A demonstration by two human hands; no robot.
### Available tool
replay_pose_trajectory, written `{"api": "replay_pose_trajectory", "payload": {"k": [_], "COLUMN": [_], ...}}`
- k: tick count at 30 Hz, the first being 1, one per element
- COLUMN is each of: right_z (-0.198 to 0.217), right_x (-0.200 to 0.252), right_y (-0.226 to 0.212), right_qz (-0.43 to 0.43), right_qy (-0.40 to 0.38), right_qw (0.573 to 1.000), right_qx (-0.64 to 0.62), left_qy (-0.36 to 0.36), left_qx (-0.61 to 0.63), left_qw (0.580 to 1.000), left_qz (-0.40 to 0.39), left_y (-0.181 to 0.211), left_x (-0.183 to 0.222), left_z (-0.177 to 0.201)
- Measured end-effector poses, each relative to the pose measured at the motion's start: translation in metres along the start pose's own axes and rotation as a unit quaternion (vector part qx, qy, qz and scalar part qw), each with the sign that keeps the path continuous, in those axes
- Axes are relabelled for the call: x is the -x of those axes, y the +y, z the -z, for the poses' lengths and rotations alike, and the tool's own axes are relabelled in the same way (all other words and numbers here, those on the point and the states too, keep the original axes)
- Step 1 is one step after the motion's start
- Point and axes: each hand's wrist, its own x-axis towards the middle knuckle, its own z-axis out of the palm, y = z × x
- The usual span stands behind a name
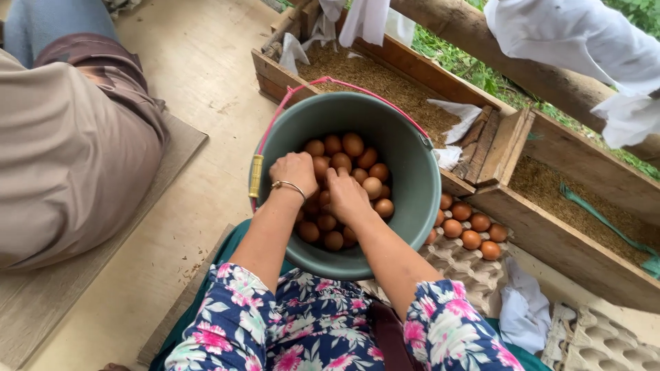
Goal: Transferring eggs from a plastic bucket into cardboard egg trays for storage or transport.
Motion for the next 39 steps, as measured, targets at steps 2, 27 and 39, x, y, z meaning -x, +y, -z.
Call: {"api": "replay_pose_trajectory", "payload": {"k": [2,27,39], "right_z": [-0.012,-0.023,0.026], "right_x": [-0.006,-0.003,0.179], "right_y": [0.007,0.028,0.092], "right_qz": [0.022,0.035,0.068], "right_qy": [0.013,0.051,0.481], "right_qw": [1.0,0.997,0.805], "right_qx": [-0.011,-0.055,-0.342], "left_qy": [0.003,-0.022,0.381], "left_qx": [-0.011,-0.035,0.119], "left_qw": [1.0,0.999,0.765], "left_qz": [-0.005,-0.005,-0.506], "left_y": [-0.006,-0.011,0.087], "left_x": [-0.014,-0.036,0.105], "left_z": [-0.009,-0.035,0.018]}}
